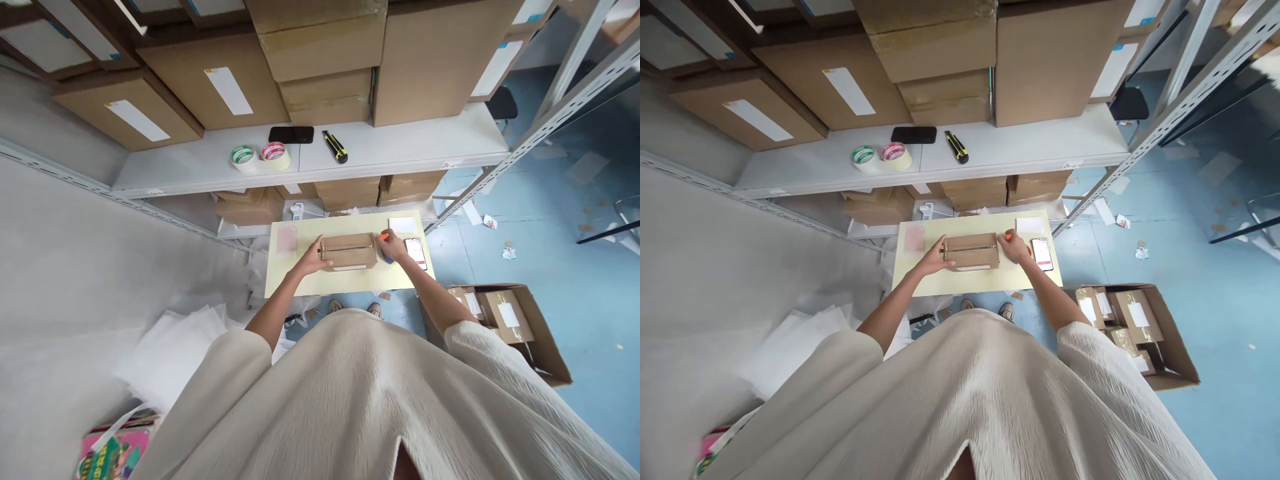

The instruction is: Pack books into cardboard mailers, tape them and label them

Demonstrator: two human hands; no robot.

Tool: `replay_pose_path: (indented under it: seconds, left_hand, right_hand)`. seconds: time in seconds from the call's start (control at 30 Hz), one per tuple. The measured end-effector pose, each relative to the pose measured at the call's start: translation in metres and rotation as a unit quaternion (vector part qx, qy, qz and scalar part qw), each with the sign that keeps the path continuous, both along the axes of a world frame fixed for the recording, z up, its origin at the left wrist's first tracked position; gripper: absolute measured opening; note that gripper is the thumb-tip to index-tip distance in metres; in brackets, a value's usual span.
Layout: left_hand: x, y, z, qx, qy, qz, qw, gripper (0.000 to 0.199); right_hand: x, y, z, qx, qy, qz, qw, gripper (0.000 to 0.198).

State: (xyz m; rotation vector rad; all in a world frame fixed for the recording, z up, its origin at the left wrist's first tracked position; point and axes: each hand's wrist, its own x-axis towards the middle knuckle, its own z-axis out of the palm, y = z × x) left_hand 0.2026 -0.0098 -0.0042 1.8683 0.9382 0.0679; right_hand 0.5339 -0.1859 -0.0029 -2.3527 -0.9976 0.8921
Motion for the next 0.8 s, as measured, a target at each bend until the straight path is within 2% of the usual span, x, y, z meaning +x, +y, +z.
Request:
replay_pose_path:
  seconds: [0.1,0.2,0.27,0.33,0.43,0.6,0.7,0.8]
  left_hand:
    - [0.014,0.000,0.001,0.002,0.032,0.053,0.998,0.116]
    - [0.030,-0.002,0.002,0.056,0.097,0.097,0.989,0.097]
    - [0.038,-0.004,0.003,0.074,0.120,0.099,0.985,0.089]
    - [0.041,-0.004,0.002,0.061,0.123,0.099,0.986,0.082]
    - [0.041,-0.001,0.003,0.047,0.091,0.115,0.988,0.071]
    - [0.040,0.011,0.010,0.108,-0.012,0.140,0.984,0.052]
    - [0.036,0.009,0.007,0.126,-0.019,0.140,0.982,0.050]
    - [0.025,-0.008,-0.009,0.110,0.010,0.127,0.986,0.047]
  right_hand:
    - [-0.016,0.008,0.017,0.014,-0.003,0.047,0.999,0.085]
    - [-0.026,0.014,0.025,-0.015,-0.039,0.093,0.995,0.093]
    - [-0.031,0.017,0.027,-0.031,-0.062,0.108,0.992,0.088]
    - [-0.033,0.019,0.031,-0.046,-0.075,0.114,0.990,0.081]
    - [-0.034,0.021,0.041,-0.057,-0.080,0.114,0.989,0.075]
    - [-0.038,0.025,0.056,0.005,-0.073,0.093,0.993,0.061]
    - [-0.045,0.024,0.050,0.022,-0.034,0.091,0.995,0.057]
    - [-0.055,0.013,0.033,-0.002,0.003,0.104,0.995,0.055]
